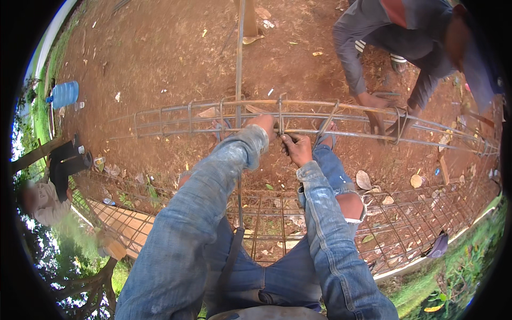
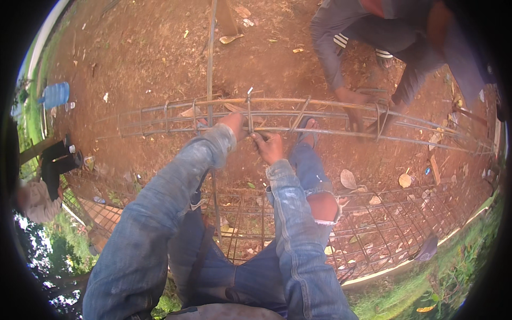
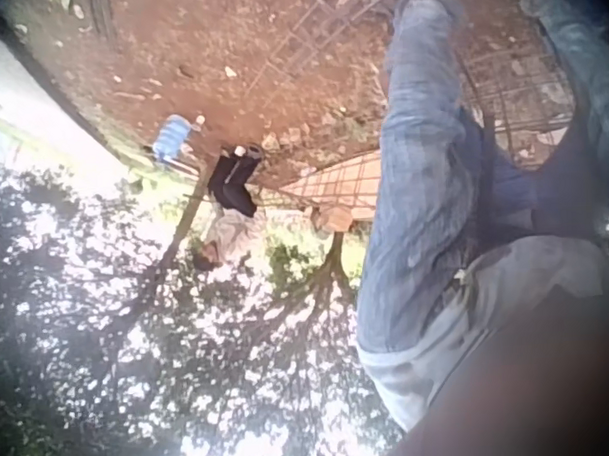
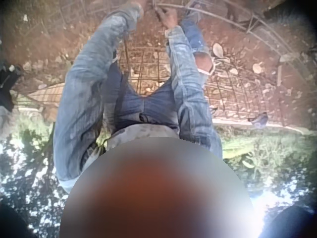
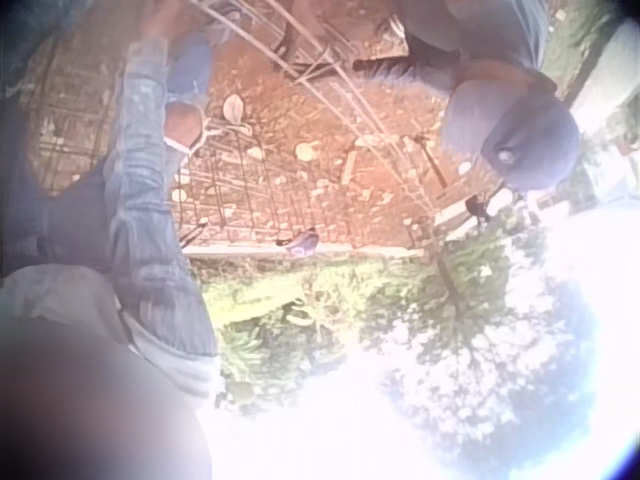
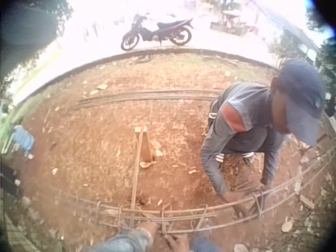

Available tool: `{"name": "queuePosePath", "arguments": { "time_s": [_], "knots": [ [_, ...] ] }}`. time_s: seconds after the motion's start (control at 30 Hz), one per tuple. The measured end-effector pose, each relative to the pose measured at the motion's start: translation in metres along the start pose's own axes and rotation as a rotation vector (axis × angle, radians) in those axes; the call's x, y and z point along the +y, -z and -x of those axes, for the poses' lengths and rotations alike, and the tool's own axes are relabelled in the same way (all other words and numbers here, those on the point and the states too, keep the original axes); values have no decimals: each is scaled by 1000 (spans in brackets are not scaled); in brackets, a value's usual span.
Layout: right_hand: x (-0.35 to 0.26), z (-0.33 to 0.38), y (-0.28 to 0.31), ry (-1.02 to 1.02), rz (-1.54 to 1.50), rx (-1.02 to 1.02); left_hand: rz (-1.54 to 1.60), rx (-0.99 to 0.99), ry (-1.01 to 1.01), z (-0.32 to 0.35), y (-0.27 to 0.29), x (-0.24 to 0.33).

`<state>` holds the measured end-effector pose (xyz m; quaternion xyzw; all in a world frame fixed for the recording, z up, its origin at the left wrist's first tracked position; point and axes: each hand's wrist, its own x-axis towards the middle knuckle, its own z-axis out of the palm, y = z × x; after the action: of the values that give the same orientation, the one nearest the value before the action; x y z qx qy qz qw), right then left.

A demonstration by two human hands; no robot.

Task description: The person sits on the ground and uses pliers to twist wire ties around the intersections of a metal mesh grid. They repeatedly pick up wire ties, position them at grid junctions, and twist them to secure the structure.

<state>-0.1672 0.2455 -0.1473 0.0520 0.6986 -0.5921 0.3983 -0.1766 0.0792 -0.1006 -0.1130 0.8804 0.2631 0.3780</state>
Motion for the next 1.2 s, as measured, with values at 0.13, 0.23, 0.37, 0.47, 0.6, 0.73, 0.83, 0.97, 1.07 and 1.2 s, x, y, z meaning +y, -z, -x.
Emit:
{"name": "queuePosePath", "arguments": {
  "time_s": [0.13, 0.23, 0.37, 0.47, 0.6, 0.73, 0.83, 0.97, 1.07, 1.2],
  "knots": [
    [2, 1, -1, 15, -30, 34, 187, -319, -159, -58, -24, -59],
    [1, 2, -7, 9, -51, 37, -1, -197, -409, -84, -49, -93],
    [10, 0, -2, 9, -41, 77, 254, -164, -201, -64, -20, -34],
    [1, 3, -2, -3, -23, 67, 455, -137, -77, -48, -15, -27],
    [-1, 4, -4, 20, 48, 54, 715, -97, -187, -40, -18, -45],
    [14, -2, -3, 41, 11, 72, 770, -30, -56, -35, -22, -37],
    [18, -3, -3, 45, 22, 83, 722, 310, 40, -7, -31, -24],
    [3, 1, -2, 29, -50, 71, 691, 488, -46, 26, -37, -8],
    [5, 1, -1, 22, -37, 78, 420, 641, -316, 43, -39, -3],
    [-1, 5, -6, 75, -8, 66, 225, 779, -439, 47, -47, -6]
  ]
}}
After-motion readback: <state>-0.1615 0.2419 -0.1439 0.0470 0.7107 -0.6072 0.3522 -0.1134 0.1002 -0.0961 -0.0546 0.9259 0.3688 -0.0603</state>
